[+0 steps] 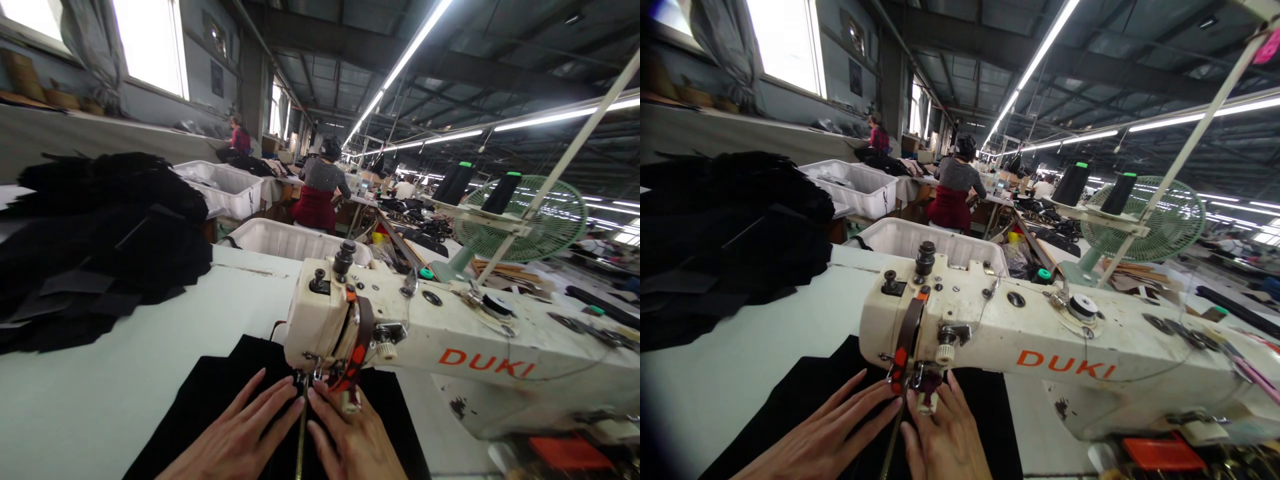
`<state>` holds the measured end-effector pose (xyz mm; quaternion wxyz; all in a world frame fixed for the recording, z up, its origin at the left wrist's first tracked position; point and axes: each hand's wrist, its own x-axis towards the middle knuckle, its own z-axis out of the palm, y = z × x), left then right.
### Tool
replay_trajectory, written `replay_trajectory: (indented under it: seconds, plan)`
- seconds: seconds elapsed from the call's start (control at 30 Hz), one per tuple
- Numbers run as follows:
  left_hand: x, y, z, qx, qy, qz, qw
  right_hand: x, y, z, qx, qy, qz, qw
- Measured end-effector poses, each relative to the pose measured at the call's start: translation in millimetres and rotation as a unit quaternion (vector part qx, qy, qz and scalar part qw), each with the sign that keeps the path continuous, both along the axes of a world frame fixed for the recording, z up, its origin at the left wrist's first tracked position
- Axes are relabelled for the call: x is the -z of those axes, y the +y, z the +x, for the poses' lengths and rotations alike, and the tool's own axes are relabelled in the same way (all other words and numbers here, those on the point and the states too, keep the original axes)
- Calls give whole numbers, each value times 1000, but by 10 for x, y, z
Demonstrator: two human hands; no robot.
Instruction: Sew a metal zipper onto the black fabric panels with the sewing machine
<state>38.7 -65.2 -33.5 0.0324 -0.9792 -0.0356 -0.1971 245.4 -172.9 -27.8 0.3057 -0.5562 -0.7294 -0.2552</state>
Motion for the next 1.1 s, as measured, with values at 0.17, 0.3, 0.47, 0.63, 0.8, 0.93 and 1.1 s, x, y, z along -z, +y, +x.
replay_trajectory:
  seconds: [0.17, 0.3, 0.47, 0.63, 0.8, 0.93, 1.1]
  plan:
    - [52, -29, -23, -50, 44, -60, 996, 61, -35, 45, 4, 11, -41, 999]
    - [-83, -17, 30, -50, 91, -84, 991, 94, -61, 52, 14, 42, -132, 990]
    - [-199, -244, -56, -47, 114, -92, 988, -21, -275, -126, 30, 80, -216, 973]
    - [-101, -834, -476, -26, 67, -77, 994, -163, -857, -493, 23, 268, -261, 927]
    - [-16, -905, -661, -47, -14, -129, 990, -209, -1216, -724, -1, 294, -273, 916]
    - [-95, -844, -672, -45, -24, -140, 989, -113, -1249, -836, 10, 228, -242, 943]
    - [-162, -977, -640, 8, -50, -79, 996, 57, -1230, -899, 8, 145, -195, 970]
